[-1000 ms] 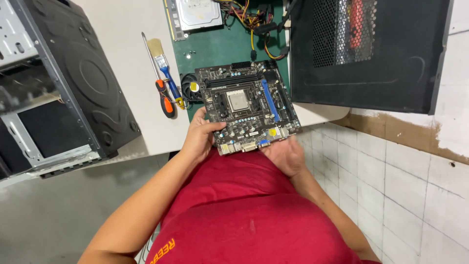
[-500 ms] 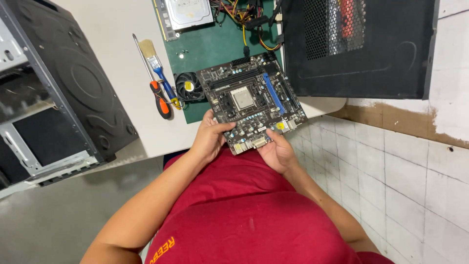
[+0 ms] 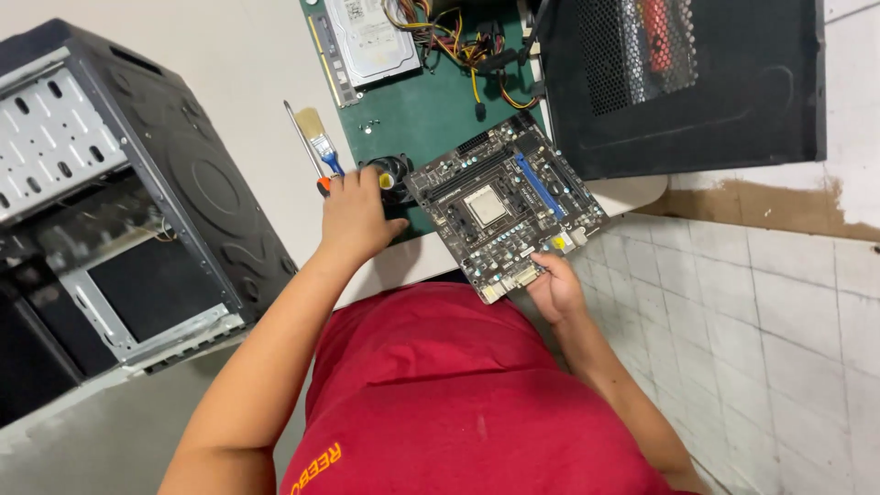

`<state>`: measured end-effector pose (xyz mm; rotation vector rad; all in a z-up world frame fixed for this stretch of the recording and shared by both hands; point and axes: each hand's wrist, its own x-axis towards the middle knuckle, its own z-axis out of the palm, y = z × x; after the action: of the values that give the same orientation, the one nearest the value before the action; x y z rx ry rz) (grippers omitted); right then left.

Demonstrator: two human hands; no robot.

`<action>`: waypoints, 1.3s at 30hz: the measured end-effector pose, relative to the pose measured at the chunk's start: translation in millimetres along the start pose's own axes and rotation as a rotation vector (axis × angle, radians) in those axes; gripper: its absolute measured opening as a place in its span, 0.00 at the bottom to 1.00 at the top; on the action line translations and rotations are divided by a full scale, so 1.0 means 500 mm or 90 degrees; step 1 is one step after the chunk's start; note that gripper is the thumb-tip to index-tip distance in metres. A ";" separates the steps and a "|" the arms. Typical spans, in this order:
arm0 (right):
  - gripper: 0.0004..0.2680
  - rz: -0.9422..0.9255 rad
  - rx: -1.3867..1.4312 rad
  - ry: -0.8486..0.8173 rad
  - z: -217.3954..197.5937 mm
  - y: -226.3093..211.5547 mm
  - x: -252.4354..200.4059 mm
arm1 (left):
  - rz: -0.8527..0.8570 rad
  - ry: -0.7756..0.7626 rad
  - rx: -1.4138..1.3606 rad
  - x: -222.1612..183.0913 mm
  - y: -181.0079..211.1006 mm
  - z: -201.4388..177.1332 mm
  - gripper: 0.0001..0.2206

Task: Removing a motherboard from a desktop computer case using a screwdriver

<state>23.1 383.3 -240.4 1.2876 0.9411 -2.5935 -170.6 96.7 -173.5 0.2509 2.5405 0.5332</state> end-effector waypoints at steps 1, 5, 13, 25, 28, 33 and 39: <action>0.05 -0.023 -0.004 -0.009 -0.011 0.003 0.001 | 0.063 0.113 0.187 0.009 -0.003 0.007 0.45; 0.05 -0.057 -0.008 -0.014 -0.038 0.010 0.009 | 0.134 0.126 0.304 0.085 -0.040 0.075 0.52; 0.04 -0.093 -0.011 0.005 -0.119 0.057 0.026 | 0.121 0.196 0.377 0.147 -0.122 0.074 0.34; 0.03 -0.069 0.053 0.009 0.011 0.102 0.098 | -0.029 0.132 0.052 0.014 -0.039 -0.131 0.34; 0.02 -0.065 0.074 0.008 0.073 0.081 0.096 | -0.038 0.106 0.024 -0.013 -0.029 -0.134 0.33; 0.01 -0.044 0.067 0.025 0.112 0.076 0.111 | -0.058 0.043 0.017 -0.048 -0.013 -0.129 0.35; 0.01 -0.034 0.027 0.024 0.041 0.110 0.176 | -0.067 -0.001 0.015 -0.067 -0.020 -0.093 0.35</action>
<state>-28.2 343.2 -323.5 1.3451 0.9441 -2.6520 -167.8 63.1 -125.8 0.1257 2.5442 0.4620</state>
